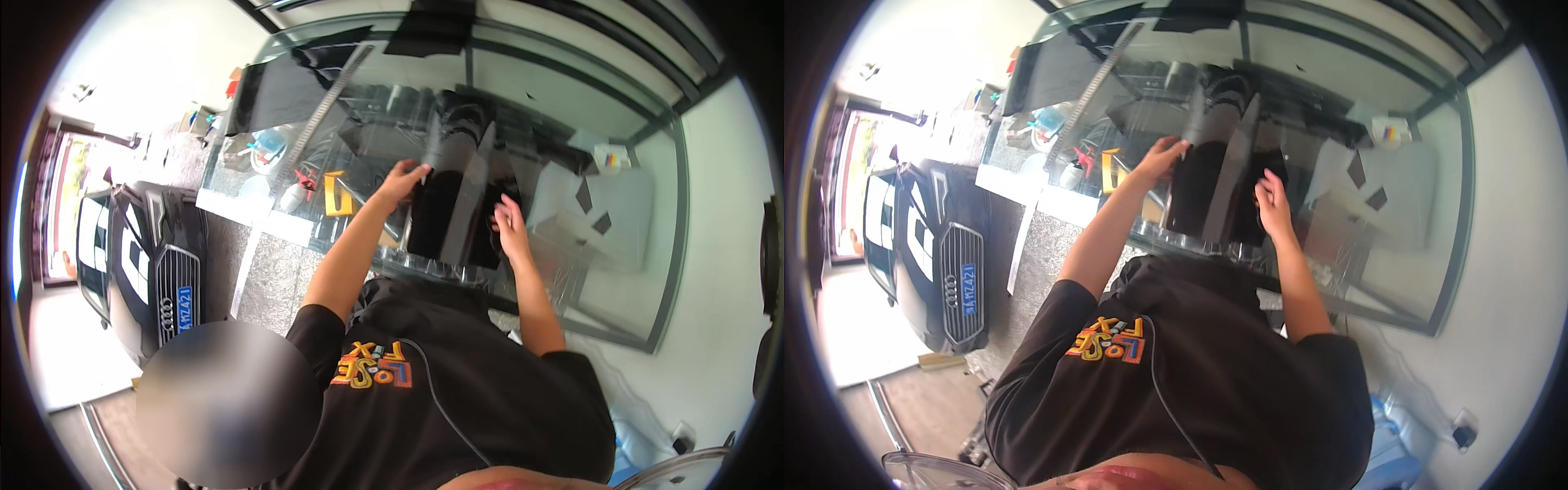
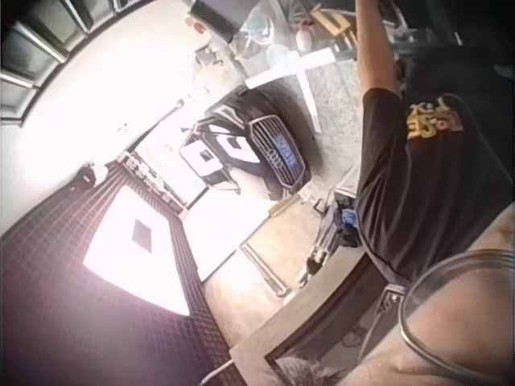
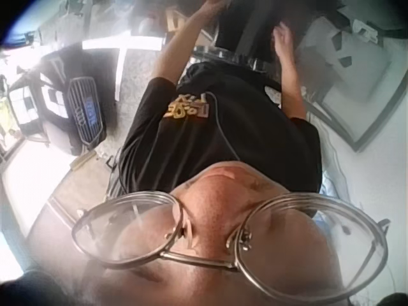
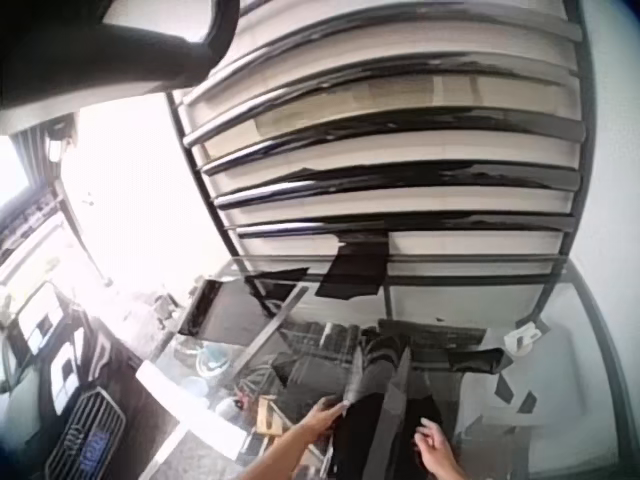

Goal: The person measures a large sheet of tint film on a glass table using a metal ruler and a utility knife, then cuts and removes sections. The person carries the cut pieces to a black car and places them on the window.

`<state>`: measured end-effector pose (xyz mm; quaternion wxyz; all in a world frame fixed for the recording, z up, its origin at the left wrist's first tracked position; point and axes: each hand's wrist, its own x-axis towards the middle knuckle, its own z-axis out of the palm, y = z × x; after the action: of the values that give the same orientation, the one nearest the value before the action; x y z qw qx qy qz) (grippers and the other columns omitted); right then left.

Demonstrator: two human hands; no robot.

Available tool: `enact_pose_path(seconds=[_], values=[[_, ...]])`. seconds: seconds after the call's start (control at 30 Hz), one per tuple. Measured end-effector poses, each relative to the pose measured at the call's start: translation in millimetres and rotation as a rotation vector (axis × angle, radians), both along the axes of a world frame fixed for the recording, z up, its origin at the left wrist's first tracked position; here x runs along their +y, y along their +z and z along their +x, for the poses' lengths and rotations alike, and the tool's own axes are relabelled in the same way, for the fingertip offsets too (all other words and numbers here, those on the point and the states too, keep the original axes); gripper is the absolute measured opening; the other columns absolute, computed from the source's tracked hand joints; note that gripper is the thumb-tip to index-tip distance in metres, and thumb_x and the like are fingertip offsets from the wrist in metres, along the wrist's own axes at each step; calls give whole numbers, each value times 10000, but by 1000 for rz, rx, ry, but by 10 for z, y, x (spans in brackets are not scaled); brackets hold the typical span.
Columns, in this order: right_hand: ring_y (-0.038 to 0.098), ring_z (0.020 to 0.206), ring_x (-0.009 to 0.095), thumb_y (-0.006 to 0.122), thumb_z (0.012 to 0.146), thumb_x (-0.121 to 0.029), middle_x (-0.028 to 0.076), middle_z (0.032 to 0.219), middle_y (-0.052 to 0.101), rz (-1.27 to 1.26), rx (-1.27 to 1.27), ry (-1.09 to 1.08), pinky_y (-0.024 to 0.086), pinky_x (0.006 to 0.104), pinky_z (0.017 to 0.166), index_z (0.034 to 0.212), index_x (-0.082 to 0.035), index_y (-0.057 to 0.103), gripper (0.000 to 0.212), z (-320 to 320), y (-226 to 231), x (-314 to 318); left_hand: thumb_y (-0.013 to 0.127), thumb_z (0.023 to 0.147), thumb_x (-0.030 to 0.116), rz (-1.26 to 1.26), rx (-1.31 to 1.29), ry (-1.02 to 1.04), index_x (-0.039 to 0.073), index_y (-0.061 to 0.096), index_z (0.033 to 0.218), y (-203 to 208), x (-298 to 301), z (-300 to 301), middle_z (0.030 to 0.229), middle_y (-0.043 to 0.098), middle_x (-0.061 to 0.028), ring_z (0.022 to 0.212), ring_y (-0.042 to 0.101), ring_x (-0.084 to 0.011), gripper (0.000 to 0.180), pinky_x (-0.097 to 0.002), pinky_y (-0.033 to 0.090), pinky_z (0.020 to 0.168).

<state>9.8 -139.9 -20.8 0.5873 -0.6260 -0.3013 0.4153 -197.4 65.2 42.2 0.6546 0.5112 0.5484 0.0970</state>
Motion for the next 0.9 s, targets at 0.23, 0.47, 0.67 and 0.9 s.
enact_pose_path(seconds=[0.23,0.47,0.67,0.9], values=[[562,993,137,529,978,-300,70,1162,593,-46,-71,51,464,288,851,1324,-67,505,418,-105,-3,-156,808,696,481,-100,-267,-144,16,316,1425,-59,56,191,1267,542,-173,1082,568,-249,995,-390,489,840],[592,937,163,488,994,-290,69,1151,583,-121,138,-135,492,305,787,1396,-85,416,457,-347,380,-210,772,767,302,-127,-459,-84,-65,424,1302,122,-10,293,1167,592,-162,1040,590,-232,736,-330,478,889],[551,1073,204,486,981,-396,89,1272,536,-194,104,-245,450,348,878,1424,-123,378,531,-609,682,-82,732,799,216,-59,-631,-66,-72,521,1182,295,30,94,1065,636,-141,946,615,-206,524,-320,497,840],[507,1154,184,569,942,-373,60,1285,537,-130,335,-130,406,342,969,1369,-66,430,544,-970,630,390,685,858,428,33,-483,-142,-131,314,1384,590,254,-629,1281,532,-210,1180,523,-227,853,-314,411,995]])
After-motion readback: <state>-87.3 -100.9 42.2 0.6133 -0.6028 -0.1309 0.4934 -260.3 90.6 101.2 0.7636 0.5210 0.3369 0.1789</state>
